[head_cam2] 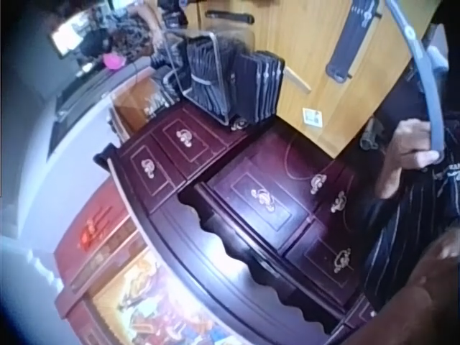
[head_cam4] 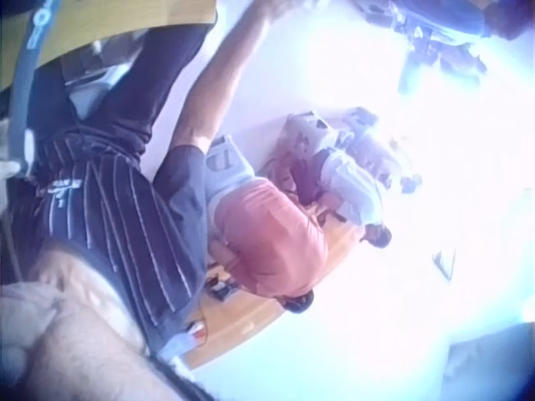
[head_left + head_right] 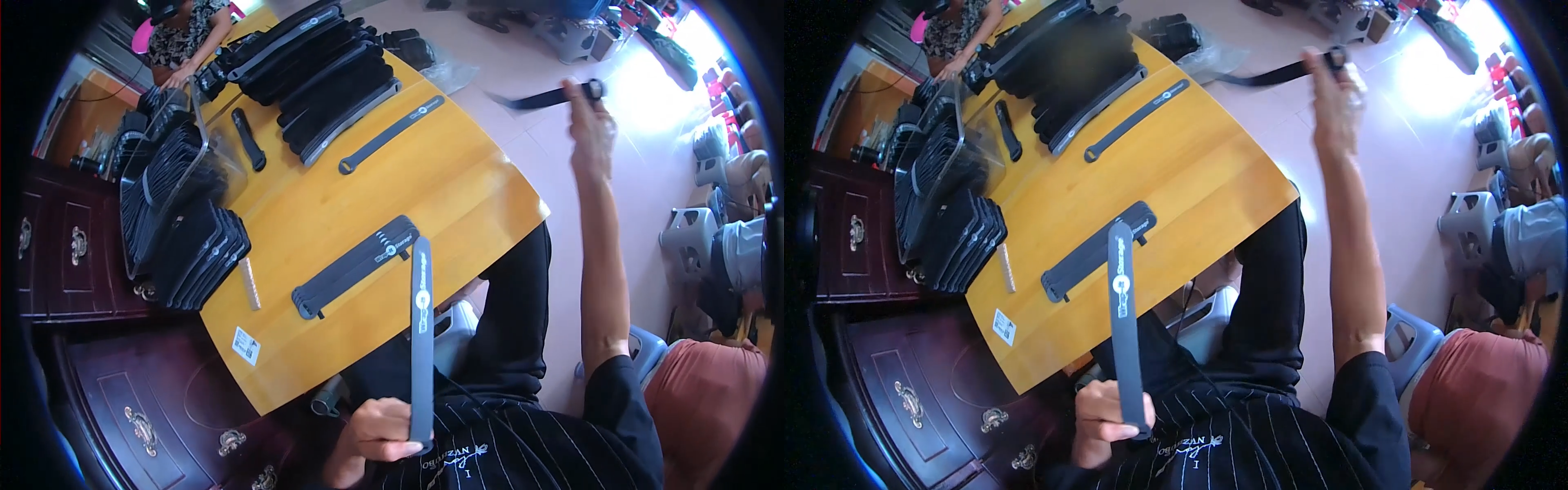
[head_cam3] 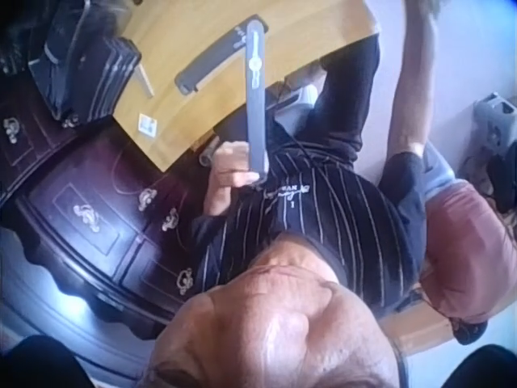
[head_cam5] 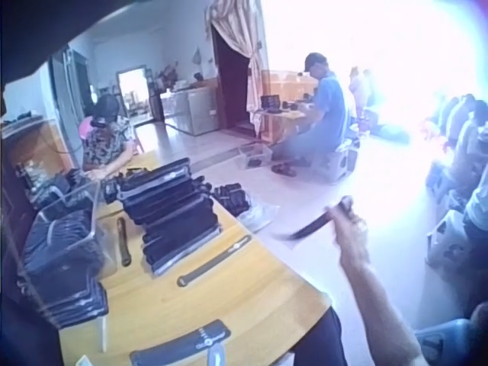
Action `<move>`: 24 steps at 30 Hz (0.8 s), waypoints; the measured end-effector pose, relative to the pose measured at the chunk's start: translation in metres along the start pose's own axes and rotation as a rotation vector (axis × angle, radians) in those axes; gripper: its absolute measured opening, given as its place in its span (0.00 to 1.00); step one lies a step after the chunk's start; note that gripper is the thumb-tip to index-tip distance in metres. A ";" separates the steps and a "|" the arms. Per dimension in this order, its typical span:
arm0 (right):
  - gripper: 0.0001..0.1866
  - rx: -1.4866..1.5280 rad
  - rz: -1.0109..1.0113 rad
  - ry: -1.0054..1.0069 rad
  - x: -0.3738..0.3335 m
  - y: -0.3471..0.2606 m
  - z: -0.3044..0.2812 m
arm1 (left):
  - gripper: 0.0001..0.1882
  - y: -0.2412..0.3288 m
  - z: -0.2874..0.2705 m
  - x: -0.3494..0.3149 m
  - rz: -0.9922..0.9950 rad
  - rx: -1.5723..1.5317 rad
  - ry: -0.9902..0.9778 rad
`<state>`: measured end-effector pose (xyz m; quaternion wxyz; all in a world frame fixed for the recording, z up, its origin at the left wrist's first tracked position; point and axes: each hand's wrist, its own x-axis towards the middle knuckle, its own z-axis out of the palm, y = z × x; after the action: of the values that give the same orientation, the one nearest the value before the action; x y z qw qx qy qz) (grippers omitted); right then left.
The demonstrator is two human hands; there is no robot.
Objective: Processing and tidying textile storage straps by clearing holes with a pointed tool and trimming edges with scissors.
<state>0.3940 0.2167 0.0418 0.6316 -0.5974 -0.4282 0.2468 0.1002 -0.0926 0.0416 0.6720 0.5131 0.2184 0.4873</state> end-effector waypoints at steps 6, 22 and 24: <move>0.11 -0.666 -0.769 0.104 -0.006 -0.003 0.005 | 0.03 -0.015 -0.023 -0.017 0.142 -0.035 0.372; 0.06 -0.723 -0.516 -0.782 -0.128 0.010 0.115 | 0.06 -0.028 -0.037 0.002 0.262 0.101 0.565; 0.07 -0.714 -0.473 -0.802 -0.132 0.006 0.124 | 0.06 -0.028 -0.041 0.001 0.253 0.105 0.575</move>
<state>0.2244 0.1766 -0.0063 0.2177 -0.5213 -0.8120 0.1464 0.0801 -0.0716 0.0010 0.4893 0.4115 0.3589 0.6801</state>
